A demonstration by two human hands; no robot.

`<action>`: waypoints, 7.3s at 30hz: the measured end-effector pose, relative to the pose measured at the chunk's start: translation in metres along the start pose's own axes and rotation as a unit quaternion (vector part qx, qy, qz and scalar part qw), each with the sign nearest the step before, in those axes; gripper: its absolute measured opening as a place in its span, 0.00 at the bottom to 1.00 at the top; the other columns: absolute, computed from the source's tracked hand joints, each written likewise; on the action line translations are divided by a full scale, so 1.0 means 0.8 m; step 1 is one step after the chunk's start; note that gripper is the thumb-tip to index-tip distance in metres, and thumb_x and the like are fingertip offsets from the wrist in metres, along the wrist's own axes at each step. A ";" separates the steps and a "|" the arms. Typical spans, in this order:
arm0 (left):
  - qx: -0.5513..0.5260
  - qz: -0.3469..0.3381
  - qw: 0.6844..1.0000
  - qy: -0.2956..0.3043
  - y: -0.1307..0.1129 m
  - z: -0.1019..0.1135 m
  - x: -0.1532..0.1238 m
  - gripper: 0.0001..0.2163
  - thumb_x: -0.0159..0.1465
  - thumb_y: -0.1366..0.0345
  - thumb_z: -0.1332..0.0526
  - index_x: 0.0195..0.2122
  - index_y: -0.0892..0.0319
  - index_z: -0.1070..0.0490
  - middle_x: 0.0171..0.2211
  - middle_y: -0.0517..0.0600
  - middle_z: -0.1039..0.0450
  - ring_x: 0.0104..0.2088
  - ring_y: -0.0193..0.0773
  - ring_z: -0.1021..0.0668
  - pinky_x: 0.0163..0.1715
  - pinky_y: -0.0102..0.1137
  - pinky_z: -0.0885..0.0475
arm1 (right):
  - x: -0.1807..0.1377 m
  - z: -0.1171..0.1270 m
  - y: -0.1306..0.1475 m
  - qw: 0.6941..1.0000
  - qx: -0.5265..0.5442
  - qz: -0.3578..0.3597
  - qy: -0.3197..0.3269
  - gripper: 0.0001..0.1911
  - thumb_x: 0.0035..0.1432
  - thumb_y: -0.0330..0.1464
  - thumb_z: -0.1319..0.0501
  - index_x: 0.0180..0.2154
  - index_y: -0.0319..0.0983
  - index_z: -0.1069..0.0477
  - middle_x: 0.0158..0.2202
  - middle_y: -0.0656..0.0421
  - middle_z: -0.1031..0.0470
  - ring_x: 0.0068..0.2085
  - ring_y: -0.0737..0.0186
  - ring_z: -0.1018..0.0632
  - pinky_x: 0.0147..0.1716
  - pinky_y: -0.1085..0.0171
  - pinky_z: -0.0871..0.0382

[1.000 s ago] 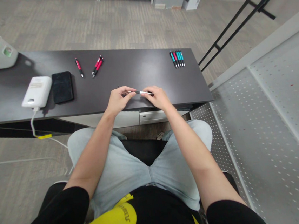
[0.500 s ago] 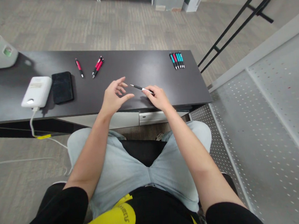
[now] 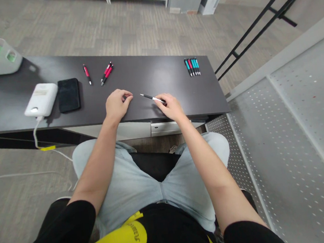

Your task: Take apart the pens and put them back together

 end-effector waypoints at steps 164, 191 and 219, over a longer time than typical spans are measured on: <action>-0.127 -0.033 0.991 0.026 -0.046 -0.026 -0.025 0.07 0.73 0.75 0.25 0.44 0.55 0.15 0.44 0.50 0.07 0.42 0.42 0.09 0.49 0.36 0.15 | -0.001 0.020 -0.029 0.934 0.256 -0.128 -0.215 0.38 0.52 0.64 0.12 0.44 0.50 0.28 0.46 0.58 0.07 0.36 0.57 0.11 0.28 0.60 0.18; -0.132 -0.077 0.986 0.058 -0.079 -0.027 -0.046 0.07 0.74 0.47 0.30 0.41 0.39 0.19 0.45 0.50 0.05 0.46 0.60 0.06 0.58 0.61 0.13 | 0.011 -0.005 0.043 0.967 0.183 -0.175 -0.025 0.33 0.61 0.74 0.23 0.39 0.53 0.18 0.42 0.60 0.08 0.38 0.50 0.13 0.50 0.43 0.09; -0.169 0.055 0.974 0.143 -0.062 -0.016 -0.038 0.09 0.72 0.45 0.28 0.48 0.37 0.20 0.48 0.52 0.06 0.47 0.61 0.08 0.55 0.63 0.11 | 0.170 0.183 -0.074 0.888 -0.358 -0.288 -0.026 0.06 0.81 0.29 0.29 0.48 0.41 0.12 0.58 0.44 0.05 0.61 0.43 0.07 0.61 0.56 0.19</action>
Point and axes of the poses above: each hand's wrist, its own x-axis towards the middle knuckle, its own z-axis out of the back of the hand, y = z × x, the point moved 4 cm from there along x, towards the middle knuckle
